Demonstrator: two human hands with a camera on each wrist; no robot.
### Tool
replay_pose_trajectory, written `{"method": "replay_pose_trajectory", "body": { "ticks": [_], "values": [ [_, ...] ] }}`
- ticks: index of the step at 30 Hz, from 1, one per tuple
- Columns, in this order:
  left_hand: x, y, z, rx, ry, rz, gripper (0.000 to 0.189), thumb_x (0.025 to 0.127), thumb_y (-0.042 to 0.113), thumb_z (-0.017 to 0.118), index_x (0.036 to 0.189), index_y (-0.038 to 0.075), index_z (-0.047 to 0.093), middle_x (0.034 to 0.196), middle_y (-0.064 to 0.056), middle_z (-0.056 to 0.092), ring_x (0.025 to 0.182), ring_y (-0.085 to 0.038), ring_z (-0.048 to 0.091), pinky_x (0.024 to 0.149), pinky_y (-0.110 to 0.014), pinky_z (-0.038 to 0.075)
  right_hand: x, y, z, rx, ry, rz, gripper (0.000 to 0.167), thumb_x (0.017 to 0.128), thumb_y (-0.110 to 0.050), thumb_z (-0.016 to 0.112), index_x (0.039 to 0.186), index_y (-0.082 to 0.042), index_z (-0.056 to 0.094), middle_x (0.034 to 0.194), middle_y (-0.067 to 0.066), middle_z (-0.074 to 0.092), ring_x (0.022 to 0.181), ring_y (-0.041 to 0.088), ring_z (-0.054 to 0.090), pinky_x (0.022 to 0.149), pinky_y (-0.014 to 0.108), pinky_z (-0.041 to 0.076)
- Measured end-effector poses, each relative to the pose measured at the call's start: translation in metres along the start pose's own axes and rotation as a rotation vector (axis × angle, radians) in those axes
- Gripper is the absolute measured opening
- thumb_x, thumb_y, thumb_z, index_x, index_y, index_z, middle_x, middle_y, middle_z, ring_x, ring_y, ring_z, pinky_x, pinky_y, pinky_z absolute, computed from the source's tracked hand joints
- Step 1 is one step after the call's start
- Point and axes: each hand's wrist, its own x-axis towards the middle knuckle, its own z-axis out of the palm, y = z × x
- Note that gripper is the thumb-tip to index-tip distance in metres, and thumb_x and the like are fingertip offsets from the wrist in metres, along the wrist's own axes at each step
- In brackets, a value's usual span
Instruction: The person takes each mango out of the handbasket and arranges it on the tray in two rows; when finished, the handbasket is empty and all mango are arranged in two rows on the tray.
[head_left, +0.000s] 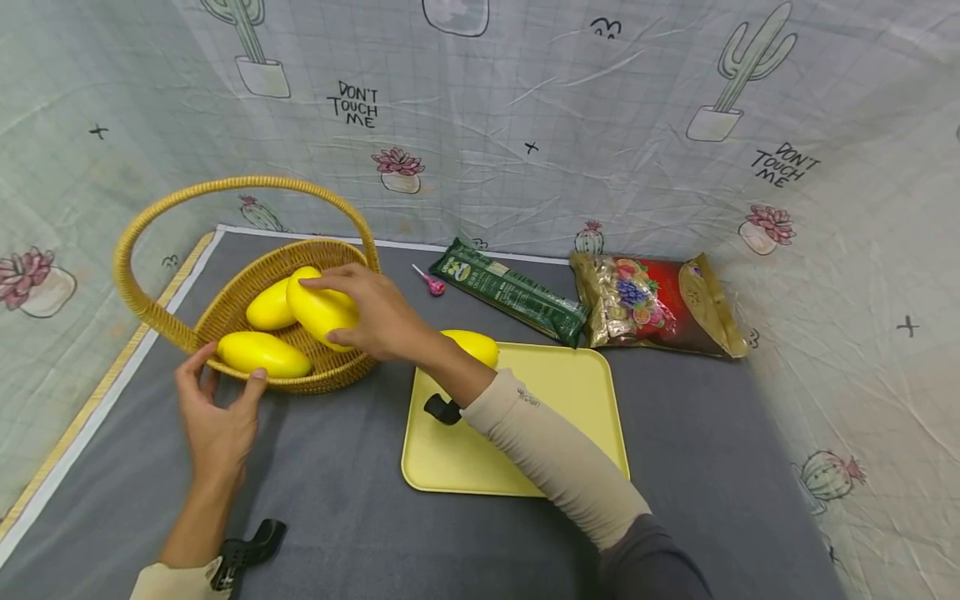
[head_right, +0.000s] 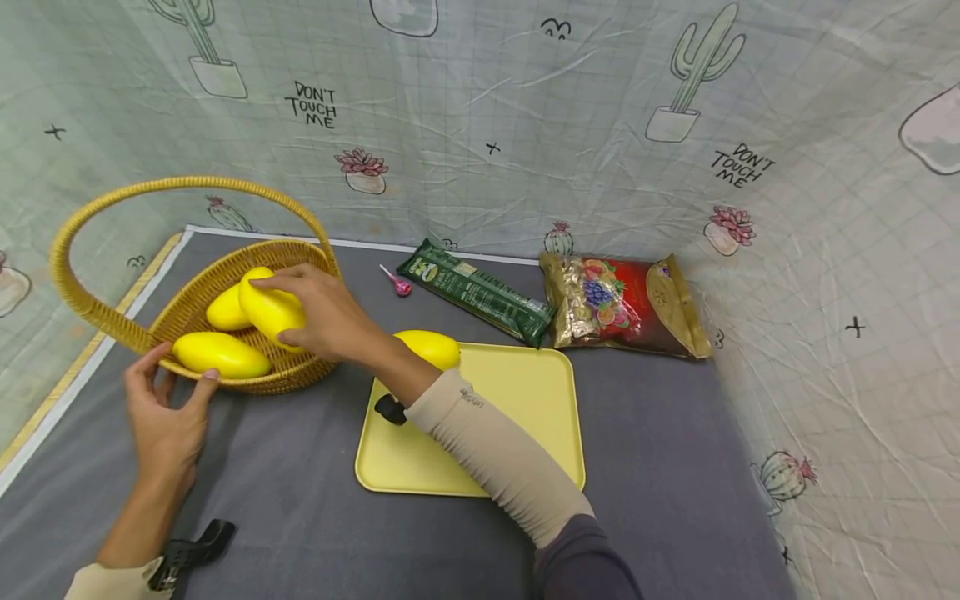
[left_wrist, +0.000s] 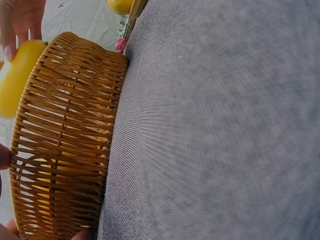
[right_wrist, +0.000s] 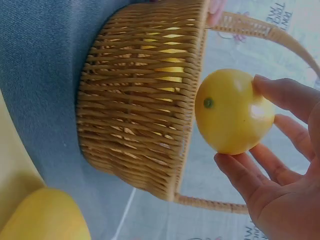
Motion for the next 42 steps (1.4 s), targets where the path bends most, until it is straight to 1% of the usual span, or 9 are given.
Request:
{"method": "replay_pose_trajectory", "body": {
  "ticks": [7,14,16,21,23,26,28,37,42],
  "values": [
    [-0.001,0.000,0.001,0.009,-0.006,-0.006,0.071,0.097,0.011,0.074,0.158,0.027,0.041,0.172,0.004,0.027,0.164,-0.024,0.023,0.124,-0.048,0.042,-0.020,-0.003,-0.017,0.023,-0.021,-0.016,0.070,0.093,-0.018,0.084,0.157,-0.023,0.055,0.163,0.003,0.050,0.152,0.020,0.045,0.125,0.034,0.037],
    [-0.001,-0.001,0.001,0.035,0.003,0.005,0.071,0.097,0.013,0.073,0.158,0.028,0.040,0.171,0.004,0.028,0.164,-0.026,0.023,0.123,-0.049,0.044,-0.044,0.002,-0.035,0.049,-0.038,-0.052,0.069,0.094,-0.010,0.081,0.157,-0.022,0.055,0.166,0.004,0.047,0.153,0.023,0.044,0.122,0.036,0.042],
    [-0.001,-0.001,0.001,0.040,0.005,0.007,0.071,0.098,0.013,0.073,0.158,0.028,0.040,0.171,0.004,0.028,0.163,-0.026,0.024,0.122,-0.047,0.044,-0.051,0.006,-0.039,0.052,-0.045,-0.049,0.068,0.094,-0.008,0.080,0.157,-0.022,0.055,0.167,0.004,0.046,0.154,0.022,0.042,0.124,0.038,0.040],
    [-0.001,-0.002,0.001,0.061,0.006,0.017,0.070,0.098,0.014,0.073,0.159,0.027,0.040,0.171,0.004,0.029,0.162,-0.025,0.026,0.121,-0.043,0.047,-0.069,0.017,-0.050,0.032,-0.042,-0.037,0.068,0.094,-0.006,0.079,0.156,-0.023,0.056,0.166,0.002,0.047,0.156,0.020,0.040,0.133,0.045,0.027],
    [-0.001,-0.001,0.001,0.058,0.006,0.015,0.071,0.098,0.014,0.073,0.158,0.027,0.040,0.171,0.004,0.029,0.162,-0.025,0.026,0.120,-0.043,0.047,-0.078,0.023,-0.053,0.031,-0.035,-0.036,0.067,0.094,-0.005,0.079,0.155,-0.024,0.057,0.165,0.002,0.048,0.157,0.022,0.039,0.132,0.046,0.030],
    [-0.001,0.000,0.001,0.048,0.006,0.010,0.071,0.097,0.013,0.073,0.158,0.027,0.040,0.171,0.004,0.029,0.163,-0.025,0.026,0.121,-0.044,0.046,-0.090,0.029,-0.058,0.040,-0.024,-0.040,0.067,0.093,-0.002,0.079,0.154,-0.023,0.059,0.164,0.003,0.049,0.159,0.026,0.037,0.124,0.047,0.041],
    [-0.001,0.000,0.001,0.037,0.005,0.005,0.071,0.097,0.013,0.073,0.158,0.027,0.040,0.171,0.004,0.028,0.163,-0.025,0.025,0.122,-0.046,0.045,-0.098,0.033,-0.062,0.047,-0.020,-0.043,0.067,0.093,-0.001,0.079,0.153,-0.022,0.059,0.164,0.003,0.050,0.159,0.026,0.037,0.121,0.047,0.045],
    [0.000,0.000,0.000,0.063,0.009,0.012,0.071,0.097,0.013,0.073,0.158,0.028,0.040,0.171,0.004,0.029,0.162,-0.025,0.028,0.120,-0.043,0.048,-0.133,0.051,-0.077,0.039,-0.040,0.008,0.068,0.093,-0.003,0.080,0.154,-0.022,0.058,0.165,0.001,0.049,0.154,0.027,0.044,0.121,0.053,0.044],
    [0.000,0.000,0.000,0.052,0.002,-0.003,0.071,0.098,0.013,0.073,0.158,0.029,0.039,0.172,0.004,0.027,0.163,-0.024,0.026,0.122,-0.047,0.045,-0.154,0.063,-0.086,0.028,-0.045,0.027,0.068,0.092,0.000,0.080,0.153,-0.020,0.059,0.165,0.003,0.049,0.153,0.029,0.046,0.119,0.054,0.047]
  ]
}}
